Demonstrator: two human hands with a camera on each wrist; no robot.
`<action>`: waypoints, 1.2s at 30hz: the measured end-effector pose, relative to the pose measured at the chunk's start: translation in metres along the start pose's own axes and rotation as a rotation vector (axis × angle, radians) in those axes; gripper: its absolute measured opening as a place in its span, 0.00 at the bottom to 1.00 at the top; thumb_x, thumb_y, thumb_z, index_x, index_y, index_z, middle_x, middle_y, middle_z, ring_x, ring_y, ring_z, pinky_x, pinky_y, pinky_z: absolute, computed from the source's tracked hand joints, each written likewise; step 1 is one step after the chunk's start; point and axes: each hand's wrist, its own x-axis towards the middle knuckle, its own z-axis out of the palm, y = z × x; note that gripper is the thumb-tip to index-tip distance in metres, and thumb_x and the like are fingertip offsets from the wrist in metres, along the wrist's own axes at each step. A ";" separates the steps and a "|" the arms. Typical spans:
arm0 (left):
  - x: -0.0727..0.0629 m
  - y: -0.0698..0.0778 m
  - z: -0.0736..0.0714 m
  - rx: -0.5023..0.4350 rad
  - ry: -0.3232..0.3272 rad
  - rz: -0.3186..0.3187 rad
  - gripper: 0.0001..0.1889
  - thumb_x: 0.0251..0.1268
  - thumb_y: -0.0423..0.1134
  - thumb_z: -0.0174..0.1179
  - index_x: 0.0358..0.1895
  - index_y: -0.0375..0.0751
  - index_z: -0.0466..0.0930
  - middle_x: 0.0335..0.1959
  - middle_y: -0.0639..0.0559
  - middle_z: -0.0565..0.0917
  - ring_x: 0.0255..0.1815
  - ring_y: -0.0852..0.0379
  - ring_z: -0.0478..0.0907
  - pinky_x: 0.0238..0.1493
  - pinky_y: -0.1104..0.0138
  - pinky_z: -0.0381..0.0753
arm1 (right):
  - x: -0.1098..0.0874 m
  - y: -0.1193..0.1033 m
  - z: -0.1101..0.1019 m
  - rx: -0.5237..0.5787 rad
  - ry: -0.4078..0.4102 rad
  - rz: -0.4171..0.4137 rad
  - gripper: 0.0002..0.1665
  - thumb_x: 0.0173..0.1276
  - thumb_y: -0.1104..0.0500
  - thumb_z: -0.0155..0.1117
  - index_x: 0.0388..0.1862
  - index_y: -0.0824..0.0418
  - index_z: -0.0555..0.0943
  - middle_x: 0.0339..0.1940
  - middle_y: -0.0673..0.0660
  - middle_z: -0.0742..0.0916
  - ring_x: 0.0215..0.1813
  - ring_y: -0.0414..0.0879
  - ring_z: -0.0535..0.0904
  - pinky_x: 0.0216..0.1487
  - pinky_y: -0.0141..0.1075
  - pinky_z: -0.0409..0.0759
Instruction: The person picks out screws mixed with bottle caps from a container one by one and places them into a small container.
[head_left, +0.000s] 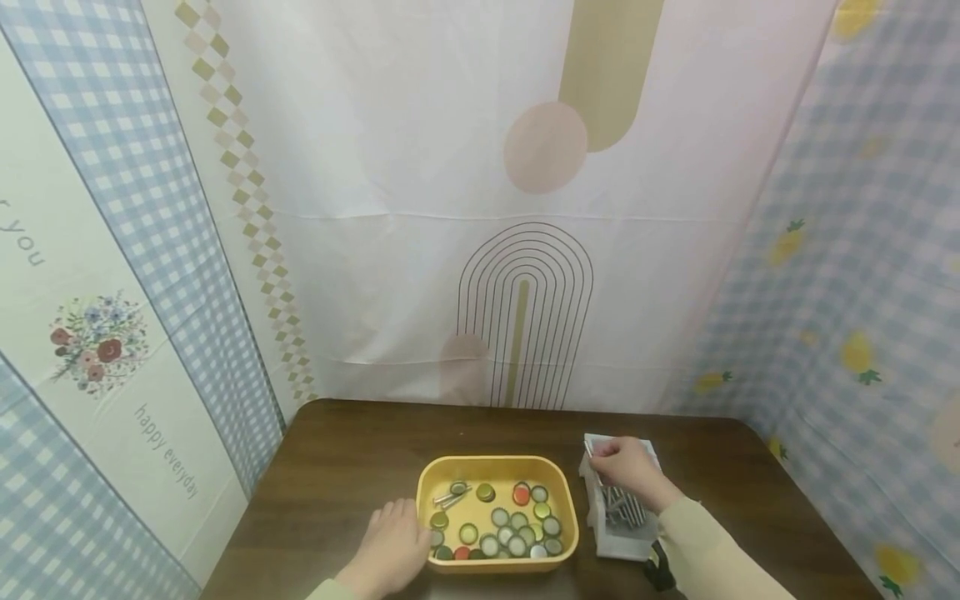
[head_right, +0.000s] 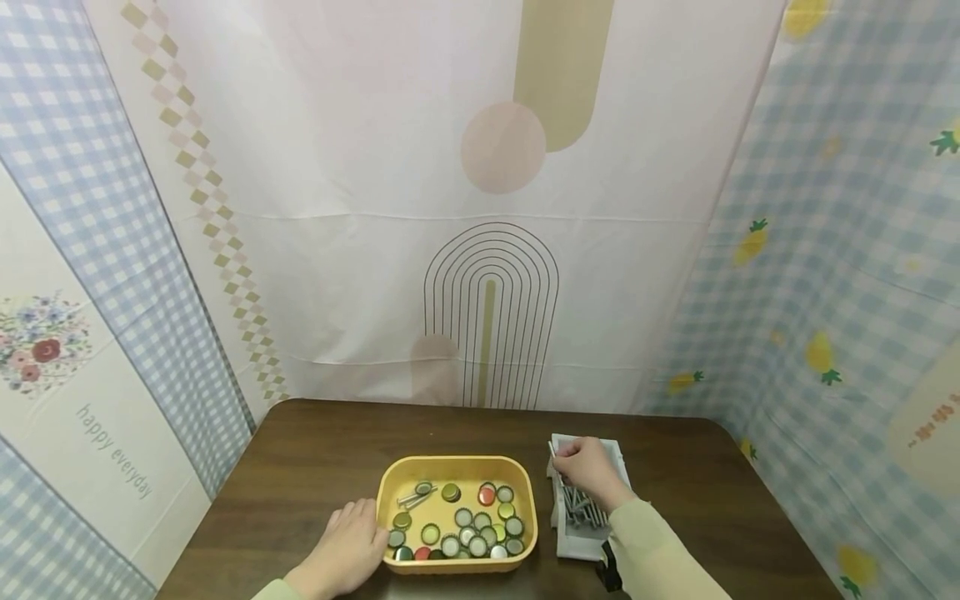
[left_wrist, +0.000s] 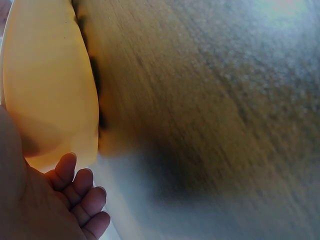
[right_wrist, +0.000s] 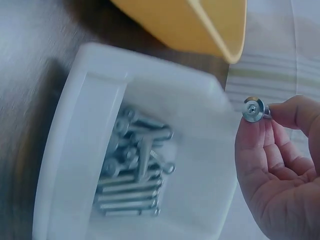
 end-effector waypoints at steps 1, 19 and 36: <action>0.000 0.000 0.000 -0.001 0.000 0.000 0.10 0.64 0.42 0.49 0.36 0.37 0.70 0.29 0.52 0.66 0.33 0.53 0.63 0.41 0.54 0.64 | 0.000 0.003 -0.003 -0.006 0.002 0.004 0.05 0.61 0.64 0.62 0.33 0.66 0.81 0.28 0.56 0.83 0.31 0.47 0.78 0.33 0.42 0.79; -0.001 0.003 -0.003 -0.016 -0.023 -0.004 0.10 0.64 0.42 0.49 0.37 0.36 0.70 0.29 0.52 0.66 0.33 0.53 0.64 0.40 0.54 0.64 | 0.001 0.044 -0.022 0.000 0.051 0.080 0.08 0.59 0.62 0.61 0.33 0.67 0.81 0.27 0.55 0.82 0.32 0.47 0.77 0.32 0.39 0.76; -0.001 0.003 -0.003 -0.007 -0.019 -0.013 0.11 0.64 0.41 0.49 0.37 0.35 0.71 0.29 0.52 0.67 0.33 0.53 0.64 0.41 0.54 0.65 | 0.000 0.052 -0.014 0.015 0.035 0.064 0.11 0.59 0.62 0.63 0.35 0.71 0.82 0.29 0.56 0.83 0.33 0.48 0.78 0.34 0.41 0.78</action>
